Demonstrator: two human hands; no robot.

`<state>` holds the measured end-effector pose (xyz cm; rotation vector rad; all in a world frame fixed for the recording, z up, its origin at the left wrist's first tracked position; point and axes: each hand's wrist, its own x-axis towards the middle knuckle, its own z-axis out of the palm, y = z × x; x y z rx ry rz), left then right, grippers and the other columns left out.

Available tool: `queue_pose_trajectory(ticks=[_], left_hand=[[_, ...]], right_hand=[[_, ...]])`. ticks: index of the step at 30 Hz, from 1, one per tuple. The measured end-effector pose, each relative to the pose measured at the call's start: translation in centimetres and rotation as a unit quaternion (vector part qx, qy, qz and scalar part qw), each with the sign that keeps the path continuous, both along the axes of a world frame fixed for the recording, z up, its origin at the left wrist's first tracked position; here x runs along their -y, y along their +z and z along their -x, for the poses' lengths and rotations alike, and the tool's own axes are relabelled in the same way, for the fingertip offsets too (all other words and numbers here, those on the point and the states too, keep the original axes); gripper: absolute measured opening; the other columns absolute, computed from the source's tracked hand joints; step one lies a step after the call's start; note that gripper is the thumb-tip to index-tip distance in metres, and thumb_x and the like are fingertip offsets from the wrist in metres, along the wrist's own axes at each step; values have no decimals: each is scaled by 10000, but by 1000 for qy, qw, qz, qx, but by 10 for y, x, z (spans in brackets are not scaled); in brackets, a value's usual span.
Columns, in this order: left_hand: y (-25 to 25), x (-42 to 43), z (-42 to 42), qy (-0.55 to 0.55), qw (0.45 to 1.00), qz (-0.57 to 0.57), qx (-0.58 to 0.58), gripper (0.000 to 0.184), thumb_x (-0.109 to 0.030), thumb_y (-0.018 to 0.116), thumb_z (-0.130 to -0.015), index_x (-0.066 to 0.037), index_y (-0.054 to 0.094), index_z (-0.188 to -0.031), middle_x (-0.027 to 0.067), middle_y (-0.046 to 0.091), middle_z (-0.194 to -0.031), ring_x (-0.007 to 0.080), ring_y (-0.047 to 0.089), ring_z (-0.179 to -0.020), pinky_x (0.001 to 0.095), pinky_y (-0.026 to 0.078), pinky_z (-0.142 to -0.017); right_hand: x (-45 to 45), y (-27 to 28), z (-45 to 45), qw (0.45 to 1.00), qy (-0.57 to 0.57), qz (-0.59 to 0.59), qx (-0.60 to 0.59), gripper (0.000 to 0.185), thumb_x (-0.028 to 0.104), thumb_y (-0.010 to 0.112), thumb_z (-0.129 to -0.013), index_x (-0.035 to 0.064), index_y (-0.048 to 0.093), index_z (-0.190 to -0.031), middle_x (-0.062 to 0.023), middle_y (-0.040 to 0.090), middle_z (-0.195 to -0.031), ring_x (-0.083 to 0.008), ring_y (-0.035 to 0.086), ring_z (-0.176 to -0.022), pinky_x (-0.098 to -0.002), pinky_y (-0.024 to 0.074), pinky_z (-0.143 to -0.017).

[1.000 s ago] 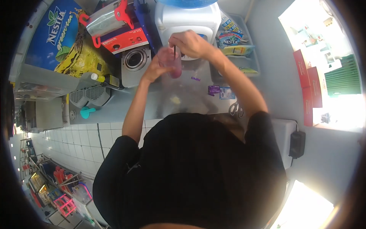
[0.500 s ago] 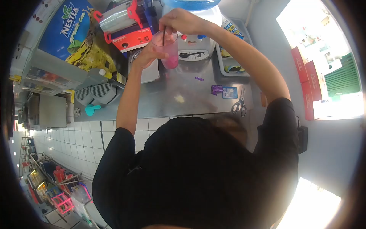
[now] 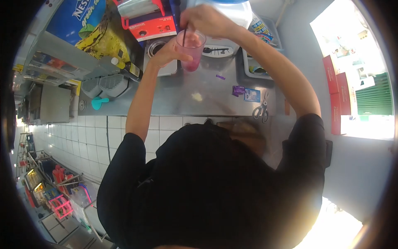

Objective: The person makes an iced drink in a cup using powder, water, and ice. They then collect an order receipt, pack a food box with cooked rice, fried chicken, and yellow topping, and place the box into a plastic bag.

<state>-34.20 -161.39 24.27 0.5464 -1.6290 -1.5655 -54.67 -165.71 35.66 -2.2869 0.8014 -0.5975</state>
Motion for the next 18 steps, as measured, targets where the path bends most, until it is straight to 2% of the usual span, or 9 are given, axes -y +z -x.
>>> queue_pose_trajectory(ticks=[2, 4, 5, 6, 8, 12, 14, 17, 18], left_hand=[[-4, -11, 2, 24, 999, -43, -16, 708, -101, 885, -692, -108, 548, -1314, 11, 620, -1215, 149, 562, -1194, 315, 419, -1065], [-4, -15, -1, 25, 999, -38, -10, 695, -81, 878, -698, -109, 550, -1310, 14, 619, -1215, 153, 563, -1188, 324, 422, -1064], [-9, -17, 0, 19, 999, -32, -7, 693, -74, 877, -699, -108, 550, -1309, 14, 618, -1215, 153, 563, -1188, 325, 423, -1063], [-12, -19, 1, 17, 1000, -23, -5, 691, -68, 875, -700, -107, 550, -1308, 14, 618, -1215, 153, 562, -1189, 325, 423, -1062], [-6, -28, -1, 38, 997, -64, -2, 688, -52, 875, -698, -105, 551, -1302, 12, 615, -1197, 152, 565, -1178, 325, 428, -1057], [-22, -35, 5, 21, 1000, -14, -7, 693, -50, 881, -685, -103, 552, -1293, 8, 611, -1183, 150, 568, -1158, 318, 429, -1049], [-18, -32, 5, 24, 1000, -12, -6, 703, -48, 886, -678, -103, 548, -1293, 6, 609, -1176, 147, 568, -1146, 314, 427, -1045], [-29, -29, 5, 1, 1000, 9, 27, 753, -29, 890, -667, -107, 519, -1317, 2, 604, -1166, 137, 560, -1141, 305, 415, -1042], [-35, -29, 4, 13, 1000, -11, 13, 760, -35, 892, -662, -105, 516, -1318, 3, 603, -1169, 136, 557, -1142, 302, 412, -1044]], right_hand=[[-15, 4, -3, 997, -53, 37, -38, 259, 167, 456, -969, 2, 645, -906, -74, 608, -703, -145, 565, -681, -346, 477, -679], [-17, -4, -2, 998, 56, 2, -24, 261, 162, 447, -966, 2, 640, -895, -68, 598, -693, -140, 562, -677, -337, 472, -672], [-20, 3, -3, 990, -47, 135, -8, 260, 168, 450, -958, -1, 638, -899, -68, 586, -682, -144, 560, -676, -330, 468, -660], [-19, 5, 2, 989, 16, 141, -45, 251, 167, 463, -949, -6, 639, -898, -71, 574, -668, -144, 554, -654, -342, 465, -629], [-25, 0, 0, 990, 66, -99, -76, 254, 163, 461, -950, -8, 642, -901, -59, 559, -655, -138, 525, -622, -337, 453, -602], [-28, 1, -2, 980, 55, -141, -131, 279, 181, 482, -996, -3, 667, -897, -59, 566, -666, -142, 511, -621, -325, 451, -615], [-25, -2, -3, 999, -36, -6, -18, 276, 183, 500, -1006, -1, 677, -902, -72, 570, -675, -145, 536, -632, -325, 454, -616], [-25, -20, 2, 990, 100, 57, -85, 266, 179, 496, -1009, 0, 672, -921, -82, 574, -682, -145, 553, -639, -330, 463, -628], [-22, -20, 4, 991, 80, 66, -85, 262, 179, 500, -1006, 1, 673, -922, -83, 577, -684, -152, 558, -642, -335, 468, -637]])
